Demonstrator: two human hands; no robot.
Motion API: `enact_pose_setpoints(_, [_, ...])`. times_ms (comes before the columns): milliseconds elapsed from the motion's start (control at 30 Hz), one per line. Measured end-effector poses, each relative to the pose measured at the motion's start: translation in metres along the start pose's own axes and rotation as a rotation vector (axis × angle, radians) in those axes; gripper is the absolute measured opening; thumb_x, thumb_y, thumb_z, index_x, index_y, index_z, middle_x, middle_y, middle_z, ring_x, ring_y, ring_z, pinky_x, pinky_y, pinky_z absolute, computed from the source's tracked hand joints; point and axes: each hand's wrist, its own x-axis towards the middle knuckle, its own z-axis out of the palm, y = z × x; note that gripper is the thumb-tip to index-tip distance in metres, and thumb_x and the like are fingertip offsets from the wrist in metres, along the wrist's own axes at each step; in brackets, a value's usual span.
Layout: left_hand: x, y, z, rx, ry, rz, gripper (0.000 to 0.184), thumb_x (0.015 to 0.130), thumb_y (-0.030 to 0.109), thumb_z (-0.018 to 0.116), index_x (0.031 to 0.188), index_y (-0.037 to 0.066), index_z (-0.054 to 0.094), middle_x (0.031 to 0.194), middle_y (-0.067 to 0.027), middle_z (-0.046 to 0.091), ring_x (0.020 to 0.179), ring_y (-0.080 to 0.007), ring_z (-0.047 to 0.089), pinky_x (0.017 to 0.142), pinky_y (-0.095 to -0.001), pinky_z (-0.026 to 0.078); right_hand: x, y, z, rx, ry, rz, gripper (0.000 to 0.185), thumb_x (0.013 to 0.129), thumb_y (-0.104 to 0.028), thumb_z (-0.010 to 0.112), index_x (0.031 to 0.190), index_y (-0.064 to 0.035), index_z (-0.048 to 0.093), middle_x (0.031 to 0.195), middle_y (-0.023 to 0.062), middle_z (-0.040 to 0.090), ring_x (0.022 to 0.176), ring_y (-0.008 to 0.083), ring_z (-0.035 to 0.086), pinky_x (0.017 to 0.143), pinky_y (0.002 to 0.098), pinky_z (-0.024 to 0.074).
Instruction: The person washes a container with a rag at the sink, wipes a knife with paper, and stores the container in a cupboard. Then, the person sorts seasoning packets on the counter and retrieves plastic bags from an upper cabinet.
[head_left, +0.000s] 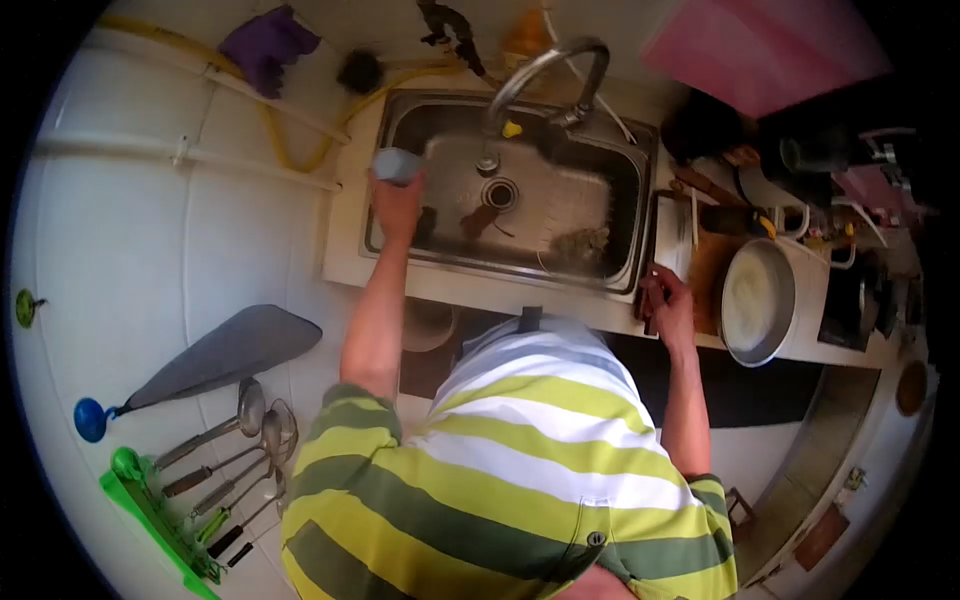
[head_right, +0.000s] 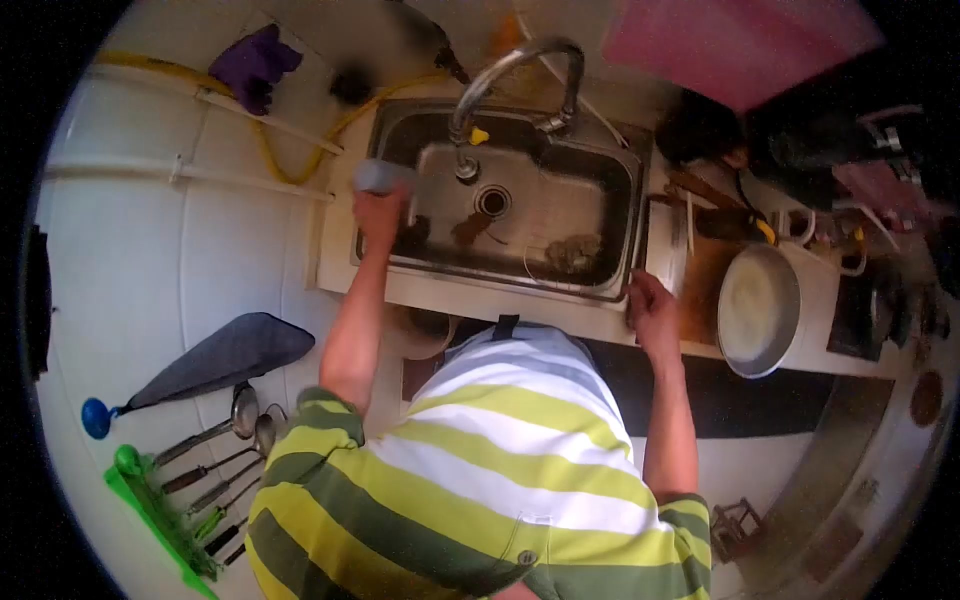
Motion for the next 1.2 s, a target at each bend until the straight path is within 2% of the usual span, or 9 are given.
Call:
enact_pose_setpoints(167, [-0.013,0.033,-0.049,-0.381,0.386,0.154,0.069,0.07,0.015,0.086,0.125,-0.003,0.049,0.111,-0.0177,0.067,0.097,-0.0304,0.065,0.086,-0.0407,0.051,0.0,-0.023,-0.01,-0.072,0.025,0.011,0.033,0.095,-0.007,0.052,0.128,-0.0006,0.058,0.091,0.0057,0.069,0.057,0.0058,0.051,0.051,0.0242,0.0422])
enact_pose_setpoints(267, [-0.029,0.062,-0.07,-0.196,0.421,0.222,0.062,0.075,0.021,0.083,0.123,-0.003,0.051,0.111,-0.015,0.067,0.096,-0.0304,0.066,0.087,-0.0404,0.052,-0.001,-0.031,-0.011,-0.068,0.008,0.009,0.034,0.094,-0.006,0.052,0.127,-0.0015,0.059,0.09,0.0058,0.069,0.057,0.0059,0.051,0.052,0.0237,0.0422])
enact_pose_setpoints(333, [-0.018,0.022,-0.042,0.1,-0.067,-0.038,0.06,0.081,0.033,0.079,0.125,0.003,0.051,0.113,-0.0137,0.066,0.094,-0.0303,0.066,0.087,-0.042,0.053,-0.002,-0.039,-0.009,-0.067,-0.01,-0.016,0.034,0.094,-0.005,0.052,0.127,-0.0019,0.059,0.09,0.0059,0.069,0.057,0.006,0.051,0.052,0.0236,0.0423])
enact_pose_setpoints(400, [-0.01,-0.066,0.014,-1.131,-0.121,-0.958,0.059,0.085,0.043,0.073,0.129,0.01,0.05,0.117,-0.0123,0.065,0.101,-0.0288,0.065,0.089,-0.0422,0.052,0.001,-0.051,-0.004,-0.036,-0.022,0.04,0.035,0.093,-0.004,0.052,0.127,-0.002,0.059,0.091,0.0059,0.07,0.057,0.0063,0.051,0.055,0.0236,0.043])
enact_pose_setpoints(533, [-0.051,0.0,-0.032,-1.407,-0.022,-0.785,0.063,0.086,0.053,0.068,0.133,0.016,0.049,0.123,-0.0095,0.062,0.11,-0.0269,0.061,0.092,-0.0395,0.051,0.006,-0.042,-0.01,-0.137,-0.006,-0.162,0.034,0.097,-0.009,0.053,0.129,-0.0016,0.057,0.09,0.0066,0.07,0.056,0.0078,0.052,0.052,0.0252,0.0438])
enact_pose_setpoints(700, [-0.093,0.062,-0.1,-2.045,-0.523,-0.592,0.066,0.087,0.062,0.059,0.131,0.013,0.055,0.127,-0.0146,0.061,0.116,-0.0303,0.06,0.091,-0.0428,0.054,0.01,-0.053,-0.007,-0.063,-0.047,-0.06,0.033,0.096,-0.009,0.052,0.128,-0.0025,0.058,0.091,0.0062,0.071,0.056,0.0073,0.052,0.053,0.0248,0.0441])
enact_pose_setpoints(900, [-0.088,0.106,-0.126,-2.226,-0.62,-0.55,0.071,0.084,0.07,0.055,0.13,0.015,0.058,0.13,-0.011,0.06,0.12,-0.0246,0.058,0.089,-0.0393,0.054,0.023,-0.048,0.005,-0.085,-0.079,-0.167,0.032,0.095,-0.008,0.055,0.126,-0.0012,0.059,0.091,0.0055,0.069,0.07,0.0085,0.056,0.063,0.0235,0.046])
enact_pose_setpoints(1033, [-0.09,0.129,-0.131,-2.33,-0.724,-0.505,0.071,0.084,0.068,0.057,0.13,0.014,0.058,0.13,-0.0138,0.06,0.119,-0.0282,0.058,0.088,-0.0396,0.056,0.024,-0.053,0.012,-0.102,-0.079,-0.22,0.033,0.094,-0.004,0.053,0.126,-0.0011,0.059,0.09,0.0027,0.067,0.059,0.0063,0.049,0.055,0.0221,0.0422])
enact_pose_setpoints(1200, [-0.094,0.129,-0.127,-2.311,-0.775,-0.543,0.07,0.084,0.068,0.056,0.129,0.014,0.058,0.131,-0.0133,0.06,0.119,-0.0276,0.058,0.087,-0.0402,0.056,0.019,-0.06,-0.006,-0.141,-0.068,-0.389,0.033,0.083,0.009,0.051,0.111,-0.0053,0.063,0.116,0.0052,0.062,0.085,0.0097,0.056,0.074,0.0226,0.0453])
